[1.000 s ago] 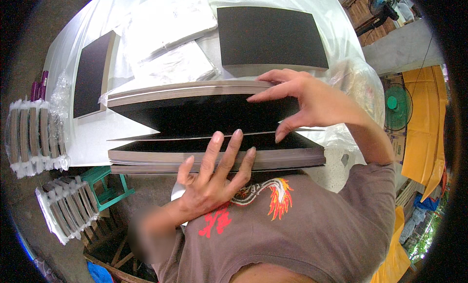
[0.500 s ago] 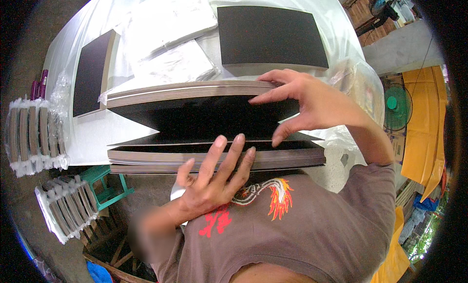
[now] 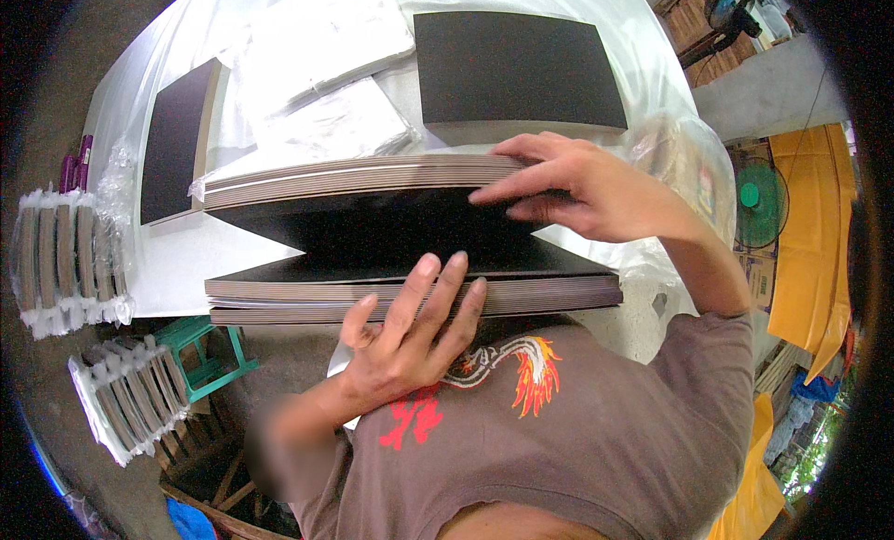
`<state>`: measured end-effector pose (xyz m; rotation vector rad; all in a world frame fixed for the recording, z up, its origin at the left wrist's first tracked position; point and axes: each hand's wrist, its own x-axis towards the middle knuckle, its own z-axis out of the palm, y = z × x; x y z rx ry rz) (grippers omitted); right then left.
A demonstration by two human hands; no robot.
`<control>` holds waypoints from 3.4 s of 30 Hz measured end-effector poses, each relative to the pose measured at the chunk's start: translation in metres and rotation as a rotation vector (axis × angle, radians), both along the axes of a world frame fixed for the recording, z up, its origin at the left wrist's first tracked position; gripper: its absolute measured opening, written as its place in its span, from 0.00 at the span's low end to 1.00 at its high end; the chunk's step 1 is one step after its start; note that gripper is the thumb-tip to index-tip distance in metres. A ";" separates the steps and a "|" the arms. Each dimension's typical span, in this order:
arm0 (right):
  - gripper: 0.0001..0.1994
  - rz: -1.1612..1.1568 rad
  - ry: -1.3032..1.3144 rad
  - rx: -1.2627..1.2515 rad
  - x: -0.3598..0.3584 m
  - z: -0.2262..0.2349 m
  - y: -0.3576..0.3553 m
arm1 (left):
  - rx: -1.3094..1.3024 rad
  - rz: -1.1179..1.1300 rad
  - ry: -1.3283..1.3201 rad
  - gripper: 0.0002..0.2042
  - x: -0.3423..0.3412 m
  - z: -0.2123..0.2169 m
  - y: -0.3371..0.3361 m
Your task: The person removes plastic wrapping from several black boards, stacks the boards together, and then places the stack into a larger plastic bag.
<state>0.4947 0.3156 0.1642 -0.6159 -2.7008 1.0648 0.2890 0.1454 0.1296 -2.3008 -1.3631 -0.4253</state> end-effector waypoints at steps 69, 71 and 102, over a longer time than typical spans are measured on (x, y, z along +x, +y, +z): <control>0.30 -0.029 -0.043 0.047 0.000 0.009 -0.005 | -0.015 -0.053 0.066 0.16 -0.005 0.006 -0.002; 0.33 -0.021 -0.053 0.052 0.000 0.009 -0.004 | 0.023 -0.008 0.017 0.16 -0.001 -0.001 -0.004; 0.39 -0.073 -0.117 0.039 -0.001 0.004 0.009 | -0.007 -0.015 -0.014 0.14 -0.002 -0.002 -0.006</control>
